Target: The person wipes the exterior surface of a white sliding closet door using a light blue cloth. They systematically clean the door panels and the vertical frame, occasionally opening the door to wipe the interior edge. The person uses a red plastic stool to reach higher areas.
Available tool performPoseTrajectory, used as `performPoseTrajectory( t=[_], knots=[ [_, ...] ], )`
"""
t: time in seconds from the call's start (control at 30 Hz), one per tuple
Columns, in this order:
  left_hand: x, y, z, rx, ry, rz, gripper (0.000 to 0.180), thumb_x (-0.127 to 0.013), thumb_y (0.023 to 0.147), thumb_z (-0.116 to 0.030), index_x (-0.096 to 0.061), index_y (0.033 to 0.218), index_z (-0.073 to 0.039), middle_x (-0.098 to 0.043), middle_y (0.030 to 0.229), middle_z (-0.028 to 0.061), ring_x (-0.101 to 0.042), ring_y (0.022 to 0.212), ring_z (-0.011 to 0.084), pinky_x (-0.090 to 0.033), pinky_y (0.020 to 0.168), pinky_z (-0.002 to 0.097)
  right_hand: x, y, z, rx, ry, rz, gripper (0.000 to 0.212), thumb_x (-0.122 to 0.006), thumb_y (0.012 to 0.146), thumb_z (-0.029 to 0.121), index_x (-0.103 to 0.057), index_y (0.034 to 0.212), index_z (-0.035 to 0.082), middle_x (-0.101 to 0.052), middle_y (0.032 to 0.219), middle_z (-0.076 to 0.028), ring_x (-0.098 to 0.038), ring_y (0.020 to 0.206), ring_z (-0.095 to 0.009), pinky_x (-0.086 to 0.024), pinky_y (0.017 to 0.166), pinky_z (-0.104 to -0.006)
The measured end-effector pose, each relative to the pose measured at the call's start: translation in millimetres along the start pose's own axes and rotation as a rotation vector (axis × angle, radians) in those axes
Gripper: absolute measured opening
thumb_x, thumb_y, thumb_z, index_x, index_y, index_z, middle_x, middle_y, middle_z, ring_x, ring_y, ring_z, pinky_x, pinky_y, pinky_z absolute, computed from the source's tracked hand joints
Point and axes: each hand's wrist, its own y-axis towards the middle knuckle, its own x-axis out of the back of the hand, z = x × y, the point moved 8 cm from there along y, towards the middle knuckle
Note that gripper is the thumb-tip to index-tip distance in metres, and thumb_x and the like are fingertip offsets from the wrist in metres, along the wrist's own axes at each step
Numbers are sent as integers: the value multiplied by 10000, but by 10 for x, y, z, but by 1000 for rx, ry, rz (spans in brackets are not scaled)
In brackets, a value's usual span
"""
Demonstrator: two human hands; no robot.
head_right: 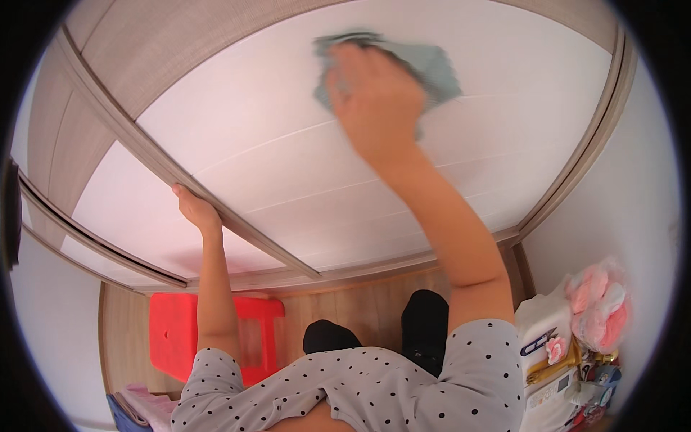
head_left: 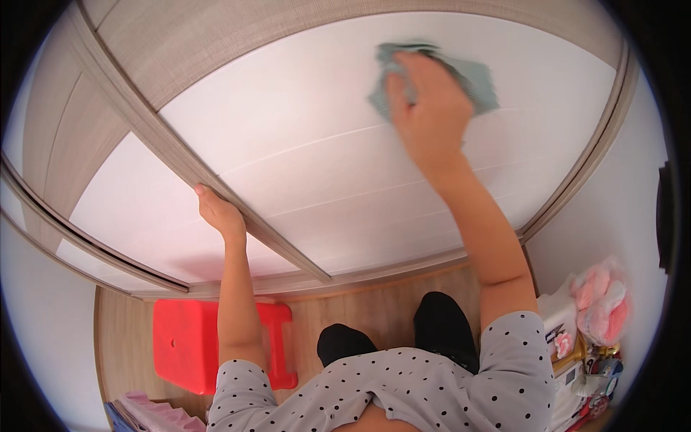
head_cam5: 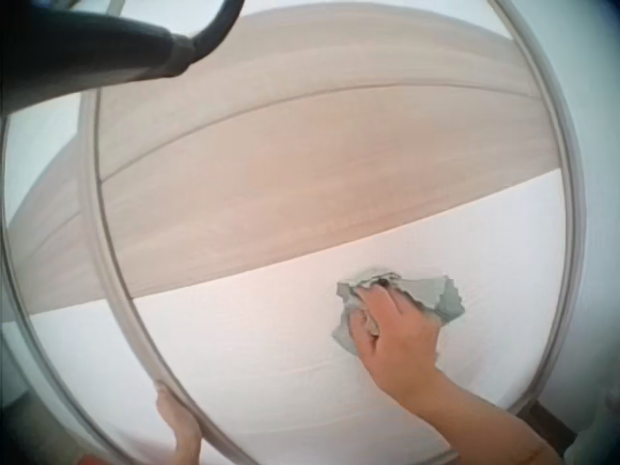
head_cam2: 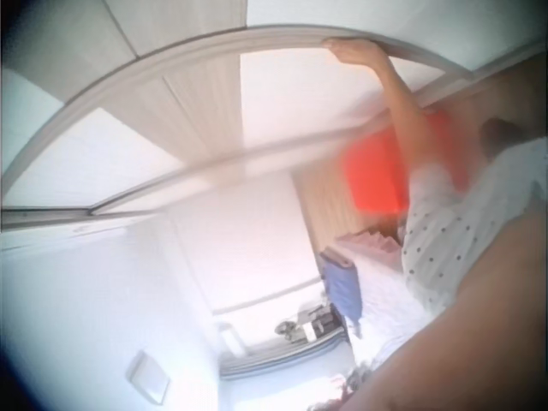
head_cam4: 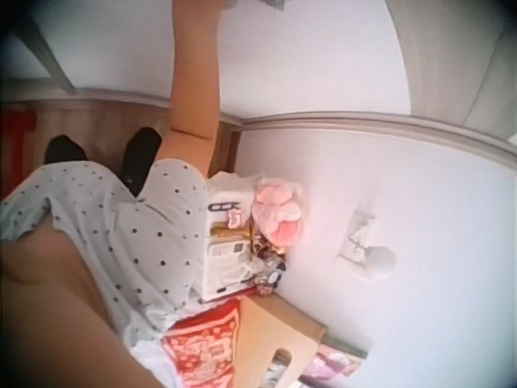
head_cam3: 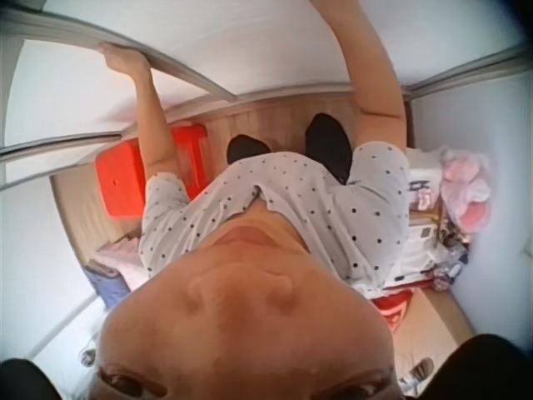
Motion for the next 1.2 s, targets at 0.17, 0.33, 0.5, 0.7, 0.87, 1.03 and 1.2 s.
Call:
performPoseTrajectory(
  t=[0.17, 0.33, 0.5, 0.7, 0.87, 1.03, 1.2],
  knots=[
    [-28, -8, 21, -19, 10, -5, 573, -240, 956, -418, -514, 925, 84, -544, 870, 117, -465, 811, 190, -386, 767, 306, -502, -311, 956, 419, 227, 179, 229, -558, 687, 89, -528, 912, 118, -532, 705, -93, -534, 579, -234, -431, 528, -354],
    [38, 20, 57, -8, -5, 9, 609, -239, 952, -444, -518, 966, 97, -558, 916, 140, -492, 847, 203, -395, 783, 310, -379, -198, 332, 150, -63, 395, 163, -573, 783, 133, -578, 943, 103, -605, 817, -143, -594, 659, -286, -457, 508, -352],
    [4, -34, -27, -6, -7, -5, 607, -235, 953, -442, -510, 955, 99, -554, 907, 136, -480, 836, 208, -386, 783, 314, 569, 108, -891, -143, -118, -392, 137, -598, 773, 167, -595, 874, 76, -592, 704, -69, -577, 622, -273, -455, 537, -348],
    [-12, -12, 47, -14, 38, -29, 561, -226, 960, -409, -489, 888, 81, -529, 842, 126, -451, 798, 209, -377, 764, 314, -95, -279, 152, 175, 46, 13, 150, -611, 681, 108, -582, 825, 138, -504, 709, -43, -490, 588, -243, -400, 513, -344],
    [23, 27, 2, -47, 6, -17, 558, -239, 951, -443, -490, 805, 33, -501, 786, 74, -416, 748, 162, -371, 722, 290, -147, -721, 172, 95, 141, 237, 221, -659, 686, 129, -577, 891, 143, -560, 792, -33, -542, 637, -239, -418, 526, -348],
    [-12, -19, -6, -28, 15, -30, 555, -244, 952, -439, -481, 797, 38, -496, 781, 70, -420, 755, 160, -369, 731, 289, -311, -741, 311, -25, 80, 352, 214, -642, 689, 173, -556, 880, 132, -582, 723, -29, -562, 567, -247, -428, 489, -388],
    [9, 24, 10, -44, 23, -4, 571, -236, 949, -449, -481, 860, 59, -511, 837, 92, -436, 794, 175, -371, 760, 298, -321, -691, 363, -47, 21, 343, 236, -654, 690, 189, -551, 879, 92, -575, 648, -47, -557, 523, -244, -412, 448, -366]
  ],
)
